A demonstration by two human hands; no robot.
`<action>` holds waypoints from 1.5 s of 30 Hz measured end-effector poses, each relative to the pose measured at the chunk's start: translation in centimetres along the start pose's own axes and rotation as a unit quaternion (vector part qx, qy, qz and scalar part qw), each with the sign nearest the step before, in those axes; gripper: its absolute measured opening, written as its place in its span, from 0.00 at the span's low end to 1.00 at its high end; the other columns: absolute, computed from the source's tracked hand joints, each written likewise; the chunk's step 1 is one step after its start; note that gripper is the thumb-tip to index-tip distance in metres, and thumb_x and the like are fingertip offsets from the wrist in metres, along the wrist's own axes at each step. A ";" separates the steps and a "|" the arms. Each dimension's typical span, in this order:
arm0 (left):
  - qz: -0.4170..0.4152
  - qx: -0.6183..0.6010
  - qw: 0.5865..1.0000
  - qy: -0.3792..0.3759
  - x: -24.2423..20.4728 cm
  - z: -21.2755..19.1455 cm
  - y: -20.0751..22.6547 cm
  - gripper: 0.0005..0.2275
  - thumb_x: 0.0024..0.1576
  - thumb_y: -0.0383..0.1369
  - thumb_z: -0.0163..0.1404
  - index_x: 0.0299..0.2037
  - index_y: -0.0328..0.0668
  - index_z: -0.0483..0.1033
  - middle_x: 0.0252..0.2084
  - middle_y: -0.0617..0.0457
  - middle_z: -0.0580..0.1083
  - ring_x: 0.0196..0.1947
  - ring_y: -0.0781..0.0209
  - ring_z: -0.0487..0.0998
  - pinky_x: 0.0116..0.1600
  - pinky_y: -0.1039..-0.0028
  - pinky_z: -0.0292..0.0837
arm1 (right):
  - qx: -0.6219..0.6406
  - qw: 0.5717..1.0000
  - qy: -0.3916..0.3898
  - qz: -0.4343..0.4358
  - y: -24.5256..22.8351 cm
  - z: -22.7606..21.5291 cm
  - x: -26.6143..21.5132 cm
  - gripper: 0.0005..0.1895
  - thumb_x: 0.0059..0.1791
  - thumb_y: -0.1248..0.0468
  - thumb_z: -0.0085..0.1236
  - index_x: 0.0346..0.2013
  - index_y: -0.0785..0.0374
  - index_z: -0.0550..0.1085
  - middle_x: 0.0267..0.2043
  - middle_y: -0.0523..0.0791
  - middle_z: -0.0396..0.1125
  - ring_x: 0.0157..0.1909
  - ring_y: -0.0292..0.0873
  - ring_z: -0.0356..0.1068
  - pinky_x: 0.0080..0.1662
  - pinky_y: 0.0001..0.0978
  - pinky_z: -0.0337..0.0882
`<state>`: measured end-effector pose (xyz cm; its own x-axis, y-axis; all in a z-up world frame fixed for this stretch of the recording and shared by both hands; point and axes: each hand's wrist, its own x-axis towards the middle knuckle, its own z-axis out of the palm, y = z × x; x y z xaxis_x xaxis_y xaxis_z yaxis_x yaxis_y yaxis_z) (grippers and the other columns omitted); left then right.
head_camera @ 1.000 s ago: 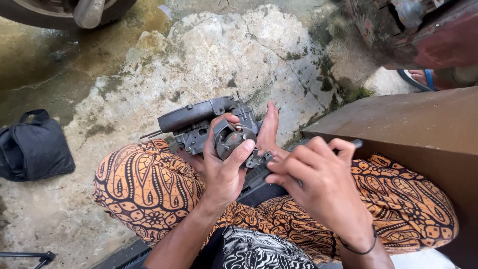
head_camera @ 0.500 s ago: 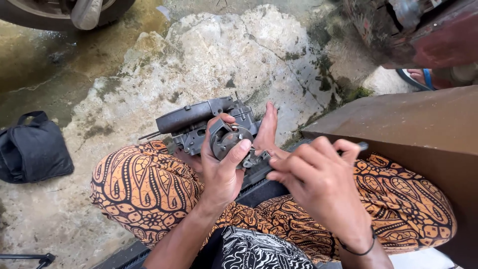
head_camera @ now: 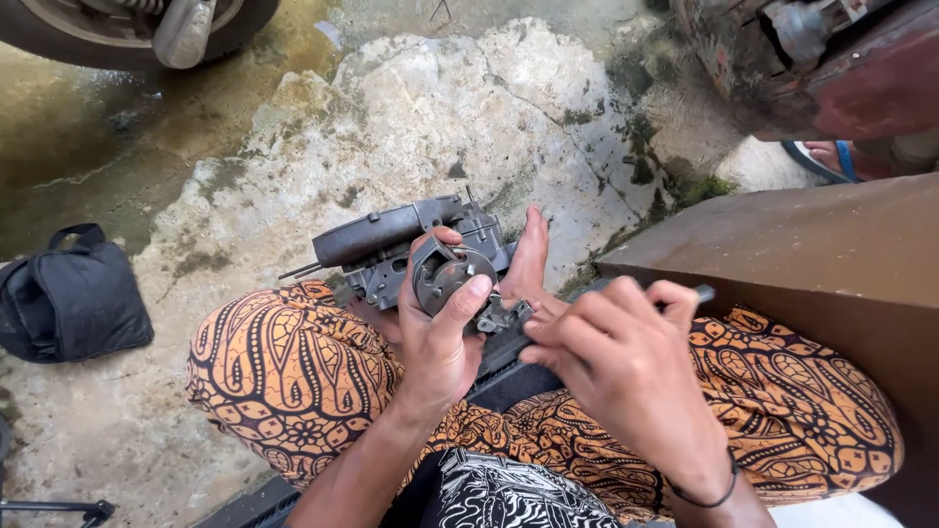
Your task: Repairing and cleaning a disassembled motorcycle engine component using a small hand tool
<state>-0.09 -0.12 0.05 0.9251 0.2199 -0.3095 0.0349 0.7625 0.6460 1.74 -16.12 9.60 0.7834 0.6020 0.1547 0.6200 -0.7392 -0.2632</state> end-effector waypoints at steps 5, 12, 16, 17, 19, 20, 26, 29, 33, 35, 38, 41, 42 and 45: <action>0.005 -0.013 1.000 -0.001 0.1 -0.3 0.1 0.18 0.55 0.26 0.59 0.53 0.46 0.69 0.36 0.57 0.76 0.38 0.65 0.74 0.47 0.72 0.71 | -0.006 0.999 0.011 0.032 1.2 0.1 -0.2 0.07 0.49 0.50 0.64 0.32 0.44 0.78 0.30 0.32 0.68 0.37 0.42 0.62 0.48 0.41 0.46; -0.013 -0.035 0.999 0.024 0.2 -0.1 0.0 0.17 0.54 0.25 0.59 0.52 0.46 0.70 0.38 0.54 0.77 0.37 0.64 0.76 0.42 0.73 0.73 | -0.034 0.998 0.035 0.048 1.6 -0.2 -0.1 0.05 0.50 0.50 0.64 0.34 0.43 0.80 0.30 0.31 0.68 0.36 0.42 0.62 0.48 0.43 0.46; -0.011 -0.029 0.999 0.016 0.3 -0.1 -0.1 0.17 0.54 0.26 0.58 0.53 0.45 0.71 0.39 0.54 0.77 0.39 0.64 0.76 0.49 0.72 0.71 | -0.011 1.000 0.024 0.002 0.6 0.0 0.1 0.07 0.50 0.51 0.64 0.37 0.46 0.78 0.29 0.32 0.65 0.36 0.43 0.62 0.47 0.42 0.48; -0.013 -0.035 0.999 0.020 0.2 -0.2 0.0 0.17 0.55 0.26 0.58 0.53 0.44 0.70 0.37 0.54 0.76 0.37 0.63 0.75 0.45 0.73 0.72 | -0.018 0.999 0.024 0.014 1.0 0.0 0.0 0.06 0.50 0.51 0.64 0.35 0.45 0.78 0.30 0.32 0.67 0.37 0.42 0.62 0.48 0.42 0.47; -0.015 -0.042 0.999 0.028 0.1 -0.2 0.0 0.17 0.55 0.25 0.57 0.54 0.44 0.69 0.35 0.53 0.75 0.35 0.62 0.75 0.42 0.73 0.73 | -0.026 0.999 0.021 0.025 1.2 -0.1 0.0 0.06 0.50 0.51 0.65 0.33 0.44 0.79 0.31 0.31 0.69 0.38 0.41 0.63 0.49 0.41 0.46; -0.015 -0.043 0.999 0.028 0.0 -0.2 -0.1 0.17 0.55 0.25 0.58 0.53 0.45 0.70 0.37 0.54 0.76 0.37 0.64 0.75 0.45 0.73 0.72 | -0.017 0.999 0.018 0.028 0.9 -0.1 0.0 0.06 0.49 0.50 0.65 0.34 0.44 0.79 0.30 0.32 0.68 0.37 0.41 0.62 0.48 0.42 0.46; -0.003 -0.038 0.999 0.018 0.0 -0.1 0.2 0.17 0.55 0.25 0.57 0.53 0.45 0.69 0.37 0.55 0.76 0.37 0.65 0.75 0.43 0.73 0.73 | -0.024 0.999 0.017 0.037 1.6 -0.3 -0.3 0.03 0.51 0.54 0.64 0.36 0.45 0.80 0.32 0.32 0.68 0.38 0.42 0.62 0.49 0.42 0.46; 0.005 -0.037 0.999 0.008 0.1 0.0 0.0 0.17 0.55 0.25 0.57 0.54 0.45 0.69 0.35 0.57 0.75 0.37 0.66 0.74 0.44 0.74 0.71 | -0.039 0.998 0.013 0.040 0.9 -0.3 -0.2 0.04 0.51 0.52 0.64 0.36 0.44 0.79 0.32 0.31 0.68 0.38 0.42 0.62 0.49 0.43 0.47; 0.005 -0.041 0.999 0.006 0.0 -0.1 0.3 0.18 0.56 0.24 0.57 0.55 0.44 0.67 0.33 0.57 0.74 0.34 0.66 0.73 0.40 0.73 0.73 | -0.022 0.999 0.024 0.031 1.5 -0.1 0.0 0.07 0.50 0.50 0.65 0.35 0.46 0.80 0.31 0.33 0.68 0.37 0.42 0.62 0.49 0.41 0.46; 0.006 -0.036 0.999 0.008 -0.1 -0.2 0.1 0.18 0.55 0.24 0.57 0.54 0.44 0.68 0.34 0.57 0.74 0.36 0.66 0.73 0.41 0.74 0.73 | -0.029 0.999 0.031 0.029 1.3 -0.1 0.0 0.08 0.49 0.50 0.66 0.33 0.47 0.79 0.31 0.33 0.69 0.37 0.42 0.62 0.49 0.41 0.46; 0.007 -0.037 0.999 0.006 -0.1 0.0 0.2 0.17 0.55 0.25 0.57 0.54 0.45 0.68 0.35 0.57 0.75 0.37 0.65 0.74 0.45 0.73 0.72 | -0.027 0.999 0.027 0.027 1.0 -0.2 0.0 0.09 0.50 0.50 0.65 0.30 0.47 0.78 0.30 0.33 0.68 0.36 0.42 0.61 0.48 0.41 0.46; 0.011 -0.031 0.999 0.009 0.2 0.1 0.3 0.17 0.55 0.25 0.58 0.53 0.45 0.68 0.34 0.57 0.74 0.36 0.66 0.73 0.45 0.74 0.71 | -0.025 0.999 0.026 0.030 1.1 -0.3 0.3 0.07 0.51 0.50 0.63 0.32 0.45 0.78 0.30 0.32 0.67 0.36 0.42 0.61 0.47 0.42 0.47; 0.009 -0.022 1.000 0.013 0.1 0.1 0.2 0.18 0.55 0.26 0.58 0.54 0.46 0.68 0.33 0.59 0.72 0.35 0.68 0.71 0.41 0.76 0.70 | -0.037 0.998 0.033 0.038 1.2 -0.5 0.3 0.06 0.51 0.50 0.63 0.35 0.43 0.79 0.32 0.31 0.69 0.36 0.41 0.62 0.47 0.42 0.46; 0.020 -0.026 0.999 0.009 0.1 -0.1 0.2 0.18 0.54 0.25 0.58 0.53 0.44 0.68 0.33 0.57 0.74 0.36 0.66 0.73 0.48 0.72 0.71 | -0.033 0.998 0.048 0.022 0.5 -0.2 0.1 0.07 0.51 0.49 0.62 0.36 0.45 0.79 0.30 0.33 0.67 0.35 0.42 0.61 0.48 0.43 0.47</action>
<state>-0.04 0.11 0.08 0.9185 0.2614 -0.2968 -0.0220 0.7830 0.6216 2.11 -16.44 9.66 0.8092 0.5386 0.2349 0.5832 -0.7851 -0.2086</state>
